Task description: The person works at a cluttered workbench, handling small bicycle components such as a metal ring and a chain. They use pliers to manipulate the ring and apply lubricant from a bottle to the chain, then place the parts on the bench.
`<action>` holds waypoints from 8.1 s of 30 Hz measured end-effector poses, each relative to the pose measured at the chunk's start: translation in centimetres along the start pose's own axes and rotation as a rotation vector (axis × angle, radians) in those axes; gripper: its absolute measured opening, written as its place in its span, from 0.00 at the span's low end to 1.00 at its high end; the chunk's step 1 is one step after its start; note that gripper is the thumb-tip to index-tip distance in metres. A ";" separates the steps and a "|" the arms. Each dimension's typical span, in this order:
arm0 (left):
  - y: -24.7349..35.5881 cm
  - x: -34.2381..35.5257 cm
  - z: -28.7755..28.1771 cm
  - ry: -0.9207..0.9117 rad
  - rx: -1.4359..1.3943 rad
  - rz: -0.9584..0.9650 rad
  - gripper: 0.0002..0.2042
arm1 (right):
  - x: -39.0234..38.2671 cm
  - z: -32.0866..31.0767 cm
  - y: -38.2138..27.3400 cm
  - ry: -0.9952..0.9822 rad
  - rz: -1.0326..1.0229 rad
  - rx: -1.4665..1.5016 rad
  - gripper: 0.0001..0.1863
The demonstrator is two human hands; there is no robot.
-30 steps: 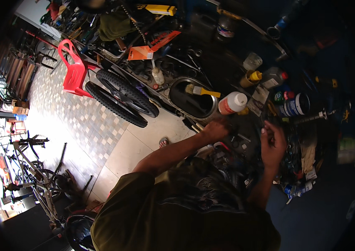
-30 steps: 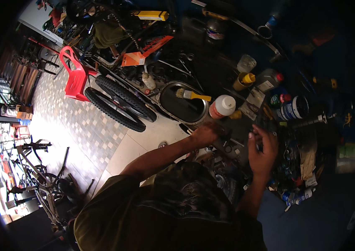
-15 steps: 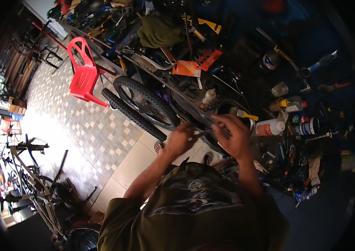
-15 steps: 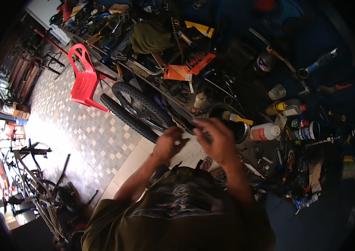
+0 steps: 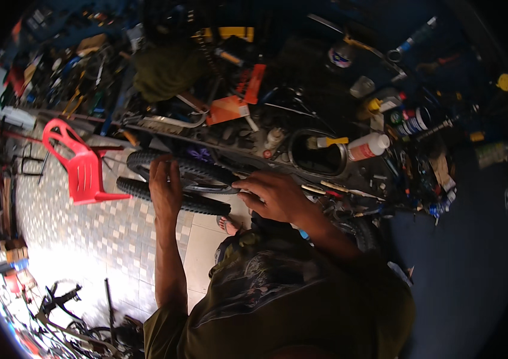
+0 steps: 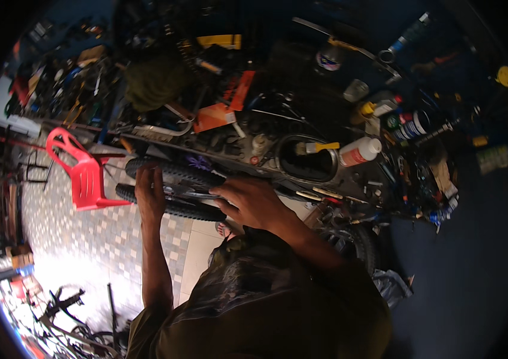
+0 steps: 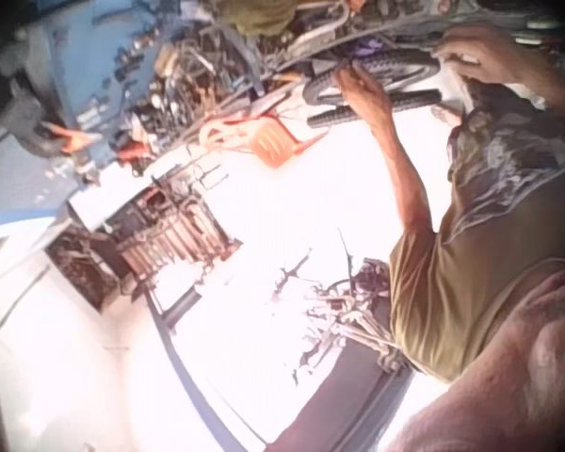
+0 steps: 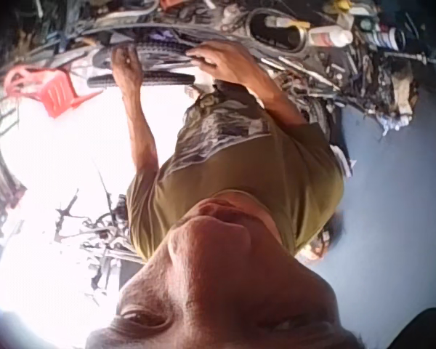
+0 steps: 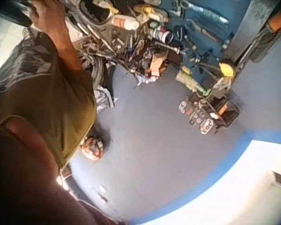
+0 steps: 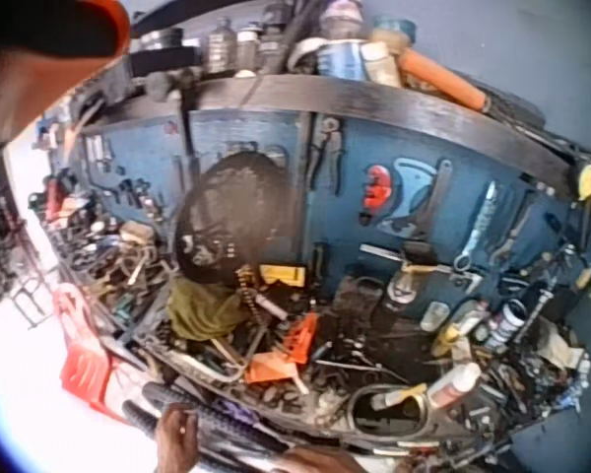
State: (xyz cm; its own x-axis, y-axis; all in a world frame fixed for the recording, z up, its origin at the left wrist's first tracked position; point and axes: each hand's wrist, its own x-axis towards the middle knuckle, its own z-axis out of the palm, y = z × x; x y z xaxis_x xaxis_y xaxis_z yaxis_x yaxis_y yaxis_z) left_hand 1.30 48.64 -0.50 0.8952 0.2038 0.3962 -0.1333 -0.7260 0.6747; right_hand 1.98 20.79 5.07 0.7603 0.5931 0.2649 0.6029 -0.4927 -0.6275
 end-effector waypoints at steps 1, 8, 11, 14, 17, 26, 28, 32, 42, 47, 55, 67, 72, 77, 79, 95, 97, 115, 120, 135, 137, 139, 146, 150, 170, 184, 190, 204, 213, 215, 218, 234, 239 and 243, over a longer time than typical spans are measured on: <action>0.4 0.6 0.7 -0.023 -0.020 0.016 0.08 | 0.0 -0.5 0.6 0.010 0.026 -0.003 0.13; 3.9 5.1 5.7 -0.204 -0.087 0.083 0.08 | 1.3 -4.8 6.4 0.085 0.157 0.012 0.11; 5.0 7.6 8.4 -0.289 -0.102 0.059 0.10 | 1.3 -6.5 10.3 0.112 0.176 -0.027 0.11; 6.3 10.1 11.8 -0.284 -0.025 0.220 0.11 | 1.3 -9.7 13.7 0.150 0.261 -0.153 0.11; 6.8 12.7 16.0 -0.317 0.189 0.351 0.18 | 2.1 -12.9 16.7 0.189 0.434 -0.200 0.11; 1.6 18.0 22.8 -0.504 0.487 0.571 0.20 | 3.1 -15.0 19.6 0.333 0.504 -0.211 0.10; 0.6 18.7 22.4 -0.541 0.526 0.535 0.17 | 2.8 -14.2 19.9 0.321 0.518 -0.192 0.10; 3.2 21.3 19.4 -0.421 0.690 0.520 0.08 | 2.3 -12.8 19.9 0.320 0.578 -0.213 0.11; 3.1 20.0 20.5 -0.411 0.629 0.465 0.06 | 5.6 -9.4 20.1 0.346 0.496 -0.083 0.15; 3.5 17.4 20.8 -0.426 0.480 0.515 0.19 | 9.1 -3.8 23.7 0.177 0.341 0.039 0.21; 4.5 15.2 20.9 -0.296 0.138 0.146 0.23 | 17.8 -2.0 25.6 -0.164 0.166 0.175 0.13; 2.3 16.9 21.2 -0.441 0.253 0.303 0.26 | 15.1 -6.2 26.3 -0.129 0.163 0.193 0.13; 2.4 18.0 20.9 -0.454 0.374 0.397 0.27 | 10.0 -9.2 27.2 -0.080 0.287 0.056 0.11; 2.6 19.1 20.7 -0.418 0.491 0.418 0.22 | 6.6 -8.9 25.7 -0.166 0.303 -0.070 0.10; 2.4 18.6 20.7 -0.372 0.522 0.436 0.20 | 5.9 -7.7 25.0 -0.188 0.305 -0.082 0.09; -0.2 9.7 18.3 -0.651 0.470 0.644 0.08 | 7.1 -0.9 25.0 -0.148 0.054 -0.311 0.12; -1.8 10.4 18.1 -0.511 0.469 0.672 0.11 | 7.3 -0.7 26.1 -0.156 0.066 -0.346 0.12; -2.2 9.9 18.4 -0.462 0.475 0.609 0.13 | 9.2 -4.0 27.9 0.046 0.183 -0.320 0.10; -1.8 9.5 18.7 -0.498 0.480 0.590 0.14 | 9.6 -4.5 28.1 0.031 0.248 -0.304 0.11; 0.2 8.8 18.5 -0.476 0.315 0.351 0.08 | 10.0 -5.7 27.2 -0.013 0.256 -0.171 0.09; 0.9 9.0 18.1 -0.444 0.311 0.361 0.08 | 10.1 -5.8 26.8 0.000 0.252 -0.162 0.08; 1.5 9.0 17.9 -0.422 0.299 0.350 0.09 | 10.2 -5.8 26.6 0.010 0.249 -0.164 0.08; 2.1 8.3 19.2 -0.471 0.254 0.283 0.10 | 9.8 -5.8 26.9 -0.074 0.203 -0.382 0.08; 2.0 7.9 19.9 -0.485 0.257 0.313 0.10 | 9.7 -6.1 27.1 -0.113 0.240 -0.338 0.10; 5.7 -3.0 8.6 -0.007 0.216 -0.130 0.06 | 13.8 -6.8 8.6 -0.322 -0.200 -0.004 0.11; 9.5 -32.3 -3.4 0.665 0.448 -0.628 0.21 | 1.8 8.4 -18.1 -0.780 -1.067 0.271 0.11; 14.1 -46.6 -5.6 0.742 0.549 -1.032 0.22 | -6.2 13.4 -23.9 -0.969 -1.275 0.399 0.11; 12.0 -52.4 -9.8 1.051 0.199 -1.023 0.23 | -9.2 21.1 -31.9 -1.012 -1.289 0.314 0.16; 1.1 -45.1 -19.1 1.154 -1.567 -0.344 0.43 | -11.4 35.9 -35.7 -0.632 -1.331 0.771 0.29; 2.4 -43.2 -21.1 1.147 -1.615 -0.447 0.48 | -10.1 38.0 -34.6 -0.560 -1.268 0.763 0.27; 4.7 -43.9 -23.3 0.800 -1.650 -0.319 0.53 | -7.1 38.1 -30.5 -0.458 -0.934 0.577 0.27; 8.1 -39.0 -9.4 -0.030 0.196 0.028 0.42 | -21.1 19.4 -18.0 -0.902 0.608 1.817 0.62; 3.1 -38.8 -8.8 0.179 0.202 -0.257 0.38 | -20.4 10.8 -16.5 -0.857 0.528 1.588 0.62; 1.1 -38.0 -6.9 0.080 0.330 -0.392 0.32 | -19.6 5.6 -13.1 -0.582 0.366 1.526 0.52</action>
State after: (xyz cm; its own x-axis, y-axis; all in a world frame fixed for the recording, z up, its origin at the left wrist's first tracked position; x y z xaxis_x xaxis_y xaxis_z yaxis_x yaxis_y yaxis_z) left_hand -35.85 44.60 -10.48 0.8140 0.5422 0.2084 0.3580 -0.7508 0.5550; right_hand -22.19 19.14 4.00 0.4022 0.9082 -0.1158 -0.6119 0.1726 -0.7719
